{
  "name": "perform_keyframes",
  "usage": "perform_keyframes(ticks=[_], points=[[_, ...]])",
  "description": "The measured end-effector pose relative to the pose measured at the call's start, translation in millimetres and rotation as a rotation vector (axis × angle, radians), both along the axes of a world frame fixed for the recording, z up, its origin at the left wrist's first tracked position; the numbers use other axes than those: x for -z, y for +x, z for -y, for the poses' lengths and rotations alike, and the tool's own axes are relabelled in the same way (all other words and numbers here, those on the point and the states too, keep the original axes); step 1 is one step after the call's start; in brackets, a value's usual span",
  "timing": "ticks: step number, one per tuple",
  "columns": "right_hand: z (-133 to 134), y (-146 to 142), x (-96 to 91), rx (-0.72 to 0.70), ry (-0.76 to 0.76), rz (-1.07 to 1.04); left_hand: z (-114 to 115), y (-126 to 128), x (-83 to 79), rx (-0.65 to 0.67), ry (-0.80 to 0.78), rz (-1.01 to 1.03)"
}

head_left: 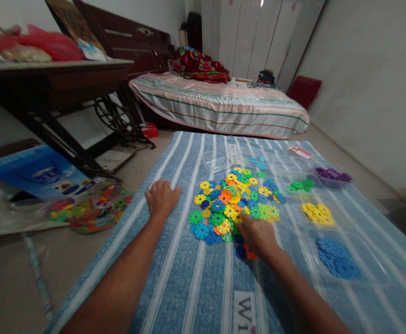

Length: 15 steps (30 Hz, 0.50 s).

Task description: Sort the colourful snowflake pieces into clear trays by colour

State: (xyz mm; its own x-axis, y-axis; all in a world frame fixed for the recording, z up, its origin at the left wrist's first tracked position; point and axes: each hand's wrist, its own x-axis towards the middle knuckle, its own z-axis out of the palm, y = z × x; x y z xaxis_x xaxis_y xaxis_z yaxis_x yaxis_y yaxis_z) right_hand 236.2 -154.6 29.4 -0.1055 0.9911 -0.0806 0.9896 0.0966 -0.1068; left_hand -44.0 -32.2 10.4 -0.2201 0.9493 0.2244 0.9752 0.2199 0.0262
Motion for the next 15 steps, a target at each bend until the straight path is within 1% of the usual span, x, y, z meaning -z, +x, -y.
perform_keyframes(ticks=[2,4,8,11,15], points=[[0.9,1.3,7.4,-0.036,0.066,-0.028,-0.1,0.0,0.1,-0.001,0.002,-0.005],[2.1,3.2,14.4,-0.084,0.166,-0.068,0.1,0.1,0.1,0.0,0.006,-0.009],[4.7,9.8,23.1,-0.18,0.438,-0.151,0.4,0.2,0.2,0.007,0.011,-0.009],[8.4,17.8,21.6,-0.198,0.557,-0.181,0.1,0.2,-0.2,0.007,0.01,0.002],[14.8,40.4,11.0,-0.16,0.605,-0.179,-0.2,0.5,-1.4,0.007,0.004,0.018]])
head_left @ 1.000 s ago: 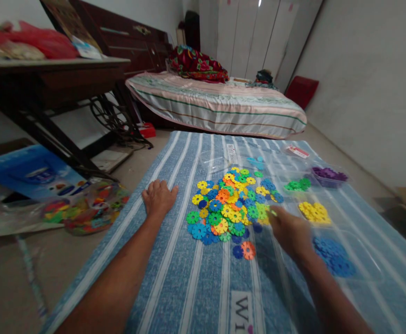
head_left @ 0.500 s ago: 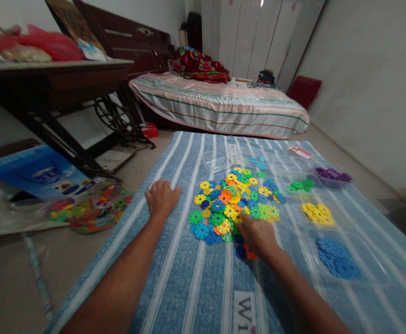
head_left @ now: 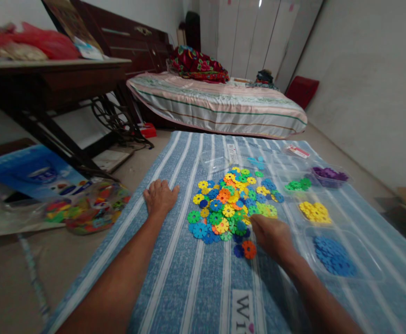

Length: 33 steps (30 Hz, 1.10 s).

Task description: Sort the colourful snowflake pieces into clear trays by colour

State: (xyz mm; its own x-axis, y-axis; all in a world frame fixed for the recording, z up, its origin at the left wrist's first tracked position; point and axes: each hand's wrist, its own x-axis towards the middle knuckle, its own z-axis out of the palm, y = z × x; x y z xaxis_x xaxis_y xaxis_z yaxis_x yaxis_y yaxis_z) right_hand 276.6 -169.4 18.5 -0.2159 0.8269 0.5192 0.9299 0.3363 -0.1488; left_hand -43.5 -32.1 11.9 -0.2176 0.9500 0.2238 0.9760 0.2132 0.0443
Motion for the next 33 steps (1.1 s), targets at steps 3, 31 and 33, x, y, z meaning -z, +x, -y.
perform_keyframes(ticks=[3,31,33], points=[[-0.7,33.1,-12.6,0.117,0.016,0.009,0.2,0.0,0.1,0.0,0.004,-0.005],[-3.6,-29.6,-14.9,0.187,-0.728,0.092,-2.4,-2.4,-1.4,-0.001,-0.018,-0.007],[-3.5,-28.3,-12.9,0.184,-0.726,0.045,-2.1,-2.1,-2.1,0.0,-0.016,-0.01]])
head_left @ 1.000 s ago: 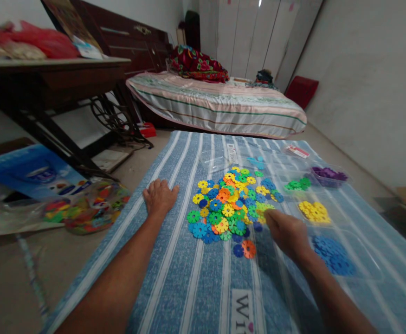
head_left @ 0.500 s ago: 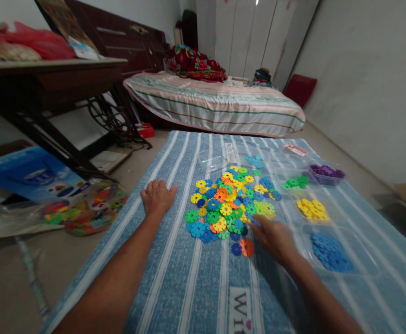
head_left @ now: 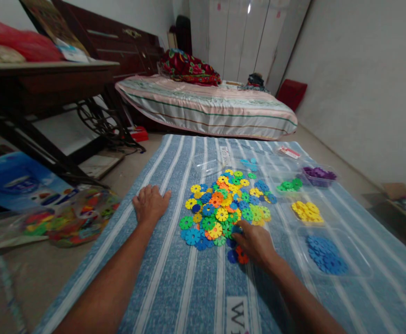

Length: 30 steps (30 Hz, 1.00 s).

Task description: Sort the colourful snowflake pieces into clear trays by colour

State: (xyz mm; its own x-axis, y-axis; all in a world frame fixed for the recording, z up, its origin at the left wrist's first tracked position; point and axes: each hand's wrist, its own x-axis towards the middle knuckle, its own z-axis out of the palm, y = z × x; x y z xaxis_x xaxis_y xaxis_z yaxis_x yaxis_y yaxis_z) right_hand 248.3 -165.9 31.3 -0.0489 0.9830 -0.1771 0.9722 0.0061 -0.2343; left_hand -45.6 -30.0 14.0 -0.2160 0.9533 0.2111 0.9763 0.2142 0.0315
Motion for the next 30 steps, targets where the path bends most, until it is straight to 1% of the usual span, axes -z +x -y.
perform_keyframes(ticks=[5,8,11,13,14,16,18,19,20,21,22,23,25,28,30], points=[[-0.7,3.7,5.2,0.003,0.042,-0.07,-0.4,-0.9,0.6,-0.002,0.004,-0.01],[-2.5,6.3,3.2,-0.008,0.048,-0.128,-0.8,-1.7,1.4,-0.002,0.003,-0.015],[-12.1,10.7,-6.5,-0.083,-0.002,-0.236,-0.8,-2.1,1.8,-0.003,0.003,-0.021],[-27.5,16.4,-18.2,-0.136,0.003,-0.252,-0.7,-2.4,2.2,0.002,0.008,-0.022],[-38.4,20.4,-25.7,-0.142,0.041,-0.229,-0.6,-2.5,2.5,0.006,0.011,-0.021],[-65.0,30.5,-42.9,-0.08,0.198,-0.145,-0.6,-3.1,3.3,0.006,0.015,-0.022],[-92.2,41.2,-59.7,0.126,0.453,-0.068,-0.6,-3.7,4.0,0.0,0.013,-0.023],[-103.4,45.6,-66.2,0.2,0.558,-0.07,-0.6,-4.0,4.2,-0.003,0.011,-0.023],[-111.7,48.6,-70.4,0.252,0.636,-0.074,-0.4,-4.2,4.3,-0.003,0.01,-0.023],[-116.6,49.8,-71.8,0.273,0.682,-0.084,-0.2,-4.2,4.3,-0.003,0.009,-0.023],[-117.8,49.0,-70.2,0.262,0.692,-0.093,0.1,-4.1,4.1,-0.004,0.007,-0.021],[-115.5,46.1,-65.9,0.228,0.673,-0.097,0.5,-3.8,3.9,-0.004,0.005,-0.017],[-102.2,34.9,-51.3,0.121,0.574,-0.092,1.4,-2.8,3.3,-0.005,0.003,-0.01],[-71.4,9.8,-28.1,-0.077,0.381,-0.097,2.5,-1.0,2.8,-0.007,0.009,0.003],[-51.4,-8.5,-19.5,-0.206,0.265,-0.104,3.0,0.0,2.8,-0.011,0.011,0.011]])
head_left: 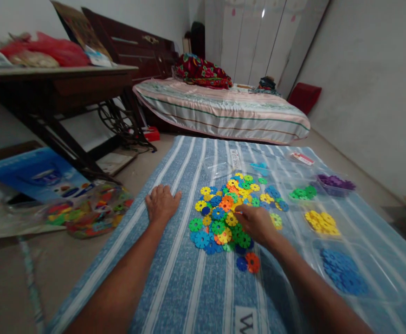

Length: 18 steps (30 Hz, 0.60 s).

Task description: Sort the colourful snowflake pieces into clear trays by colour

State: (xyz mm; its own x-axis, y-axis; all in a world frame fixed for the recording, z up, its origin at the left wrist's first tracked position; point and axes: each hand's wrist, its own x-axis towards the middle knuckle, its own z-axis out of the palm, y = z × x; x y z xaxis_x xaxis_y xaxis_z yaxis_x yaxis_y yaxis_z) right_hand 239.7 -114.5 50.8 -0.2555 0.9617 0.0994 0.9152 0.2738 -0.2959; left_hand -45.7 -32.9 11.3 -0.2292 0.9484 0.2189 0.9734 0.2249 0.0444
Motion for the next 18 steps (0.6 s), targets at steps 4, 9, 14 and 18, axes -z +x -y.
perform_keyframes(ticks=[4,9,14,18], points=[[28.3,-35.5,0.3,-0.222,-0.135,0.075,0.8,0.9,-0.3,0.005,0.003,0.013],[41.0,-76.0,-0.4,-0.334,-0.173,0.21,1.6,0.7,0.5,0.003,0.011,0.001],[38.3,-95.0,9.0,-0.3,-0.171,0.291,2.0,0.6,1.2,0.011,0.023,0.003],[37.5,-89.7,10.6,-0.327,-0.132,0.271,1.6,0.7,0.7,0.008,0.024,0.002]])
